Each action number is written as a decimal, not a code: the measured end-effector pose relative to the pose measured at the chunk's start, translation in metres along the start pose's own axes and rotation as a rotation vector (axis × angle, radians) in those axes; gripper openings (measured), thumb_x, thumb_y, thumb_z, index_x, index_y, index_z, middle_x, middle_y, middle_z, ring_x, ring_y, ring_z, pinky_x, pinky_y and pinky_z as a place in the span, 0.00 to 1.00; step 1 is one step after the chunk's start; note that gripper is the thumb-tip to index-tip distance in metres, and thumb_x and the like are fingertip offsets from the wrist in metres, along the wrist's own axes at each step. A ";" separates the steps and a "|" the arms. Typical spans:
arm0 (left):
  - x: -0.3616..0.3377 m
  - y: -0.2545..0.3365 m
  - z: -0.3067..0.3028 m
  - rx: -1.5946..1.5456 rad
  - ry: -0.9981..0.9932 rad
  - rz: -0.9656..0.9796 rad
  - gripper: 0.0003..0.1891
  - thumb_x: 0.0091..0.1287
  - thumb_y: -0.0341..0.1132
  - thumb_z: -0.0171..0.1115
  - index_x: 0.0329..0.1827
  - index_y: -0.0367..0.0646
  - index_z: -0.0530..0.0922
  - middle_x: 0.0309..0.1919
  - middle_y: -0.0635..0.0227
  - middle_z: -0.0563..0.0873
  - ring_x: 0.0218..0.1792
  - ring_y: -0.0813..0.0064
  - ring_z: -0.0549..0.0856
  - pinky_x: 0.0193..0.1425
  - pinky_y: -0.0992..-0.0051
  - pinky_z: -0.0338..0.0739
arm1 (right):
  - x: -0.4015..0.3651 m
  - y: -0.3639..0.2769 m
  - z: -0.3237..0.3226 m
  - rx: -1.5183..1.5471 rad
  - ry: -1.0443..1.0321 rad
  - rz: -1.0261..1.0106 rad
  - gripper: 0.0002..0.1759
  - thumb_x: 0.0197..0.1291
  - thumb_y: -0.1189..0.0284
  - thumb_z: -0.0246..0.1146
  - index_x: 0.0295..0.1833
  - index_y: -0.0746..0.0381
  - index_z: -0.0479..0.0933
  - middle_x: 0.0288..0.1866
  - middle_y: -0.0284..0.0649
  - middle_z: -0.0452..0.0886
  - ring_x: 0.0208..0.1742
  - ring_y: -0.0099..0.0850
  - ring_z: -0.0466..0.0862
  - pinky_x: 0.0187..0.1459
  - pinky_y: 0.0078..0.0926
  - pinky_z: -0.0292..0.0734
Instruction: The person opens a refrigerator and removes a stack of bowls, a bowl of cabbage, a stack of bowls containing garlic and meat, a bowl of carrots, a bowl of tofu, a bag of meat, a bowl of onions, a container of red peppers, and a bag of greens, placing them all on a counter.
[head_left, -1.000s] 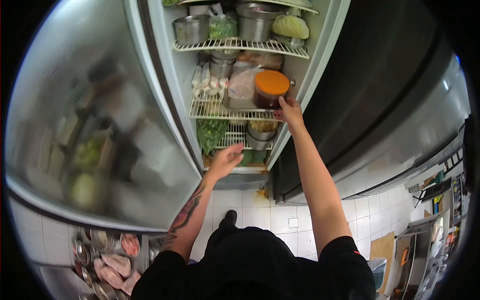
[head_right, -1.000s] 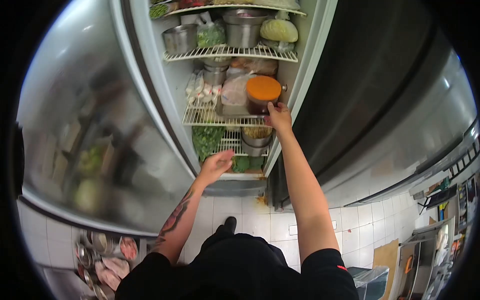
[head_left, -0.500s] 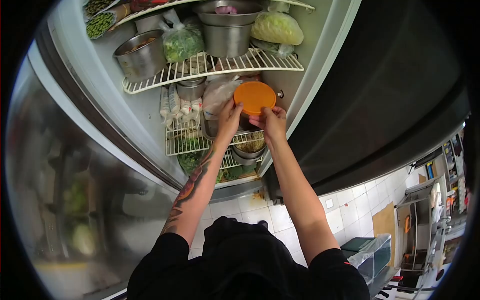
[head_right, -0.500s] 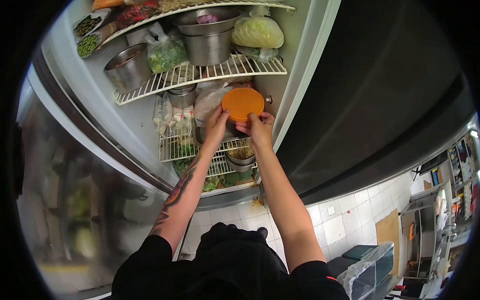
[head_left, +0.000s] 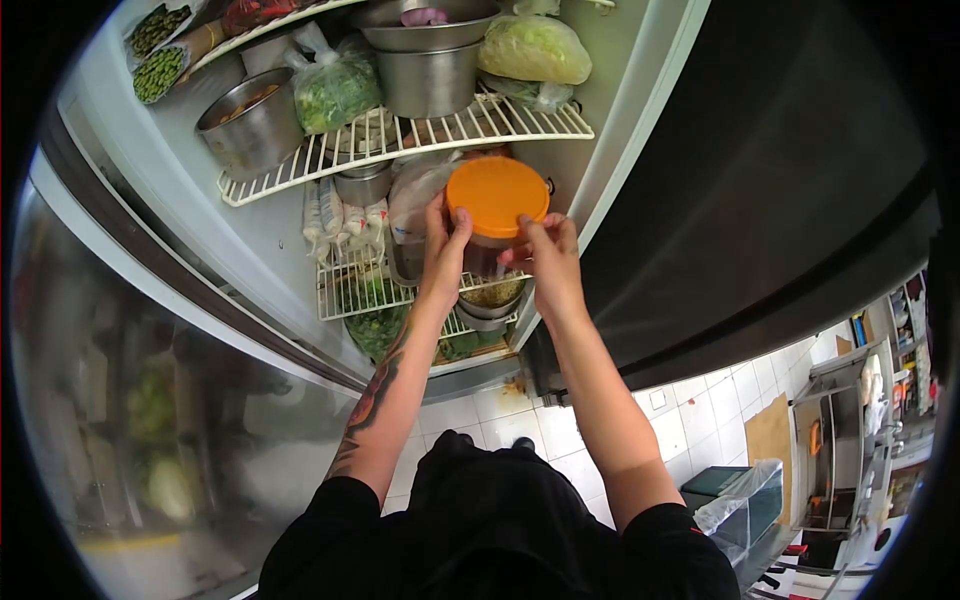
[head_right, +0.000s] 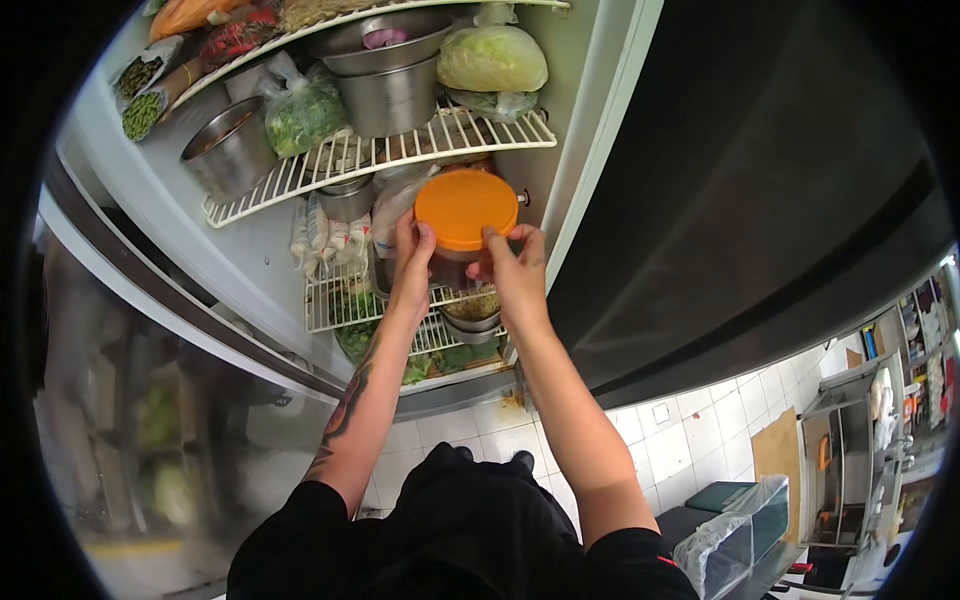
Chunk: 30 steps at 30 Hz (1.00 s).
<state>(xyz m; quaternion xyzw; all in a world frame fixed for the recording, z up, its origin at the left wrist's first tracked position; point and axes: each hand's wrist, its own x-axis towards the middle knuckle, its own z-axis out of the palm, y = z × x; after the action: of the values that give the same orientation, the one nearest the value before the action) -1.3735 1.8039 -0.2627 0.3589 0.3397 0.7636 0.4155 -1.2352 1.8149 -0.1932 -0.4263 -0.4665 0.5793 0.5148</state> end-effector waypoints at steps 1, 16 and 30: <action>-0.003 0.000 0.000 -0.020 0.029 -0.087 0.34 0.79 0.49 0.59 0.77 0.37 0.59 0.73 0.57 0.67 0.75 0.65 0.66 0.79 0.67 0.59 | -0.005 0.007 -0.003 -0.038 0.004 -0.040 0.16 0.71 0.67 0.67 0.49 0.57 0.65 0.32 0.36 0.78 0.25 0.29 0.83 0.31 0.28 0.84; -0.017 0.030 -0.008 0.153 -0.216 -0.179 0.30 0.74 0.43 0.51 0.75 0.36 0.64 0.69 0.57 0.73 0.72 0.65 0.69 0.78 0.69 0.57 | -0.036 0.057 -0.052 0.589 -0.103 0.552 0.42 0.73 0.37 0.51 0.75 0.61 0.65 0.67 0.48 0.75 0.62 0.43 0.82 0.58 0.58 0.82; 0.033 0.034 0.002 0.618 -0.480 -0.123 0.30 0.82 0.58 0.48 0.64 0.38 0.80 0.54 0.62 0.88 0.58 0.71 0.83 0.66 0.70 0.74 | -0.069 0.065 -0.061 0.877 0.074 0.450 0.32 0.76 0.46 0.50 0.70 0.59 0.72 0.66 0.42 0.80 0.61 0.41 0.86 0.49 0.42 0.89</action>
<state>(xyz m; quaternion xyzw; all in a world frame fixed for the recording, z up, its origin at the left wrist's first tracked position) -1.3981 1.8187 -0.2257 0.6143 0.4675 0.4935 0.4006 -1.1818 1.7497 -0.2685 -0.2801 -0.0562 0.8024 0.5240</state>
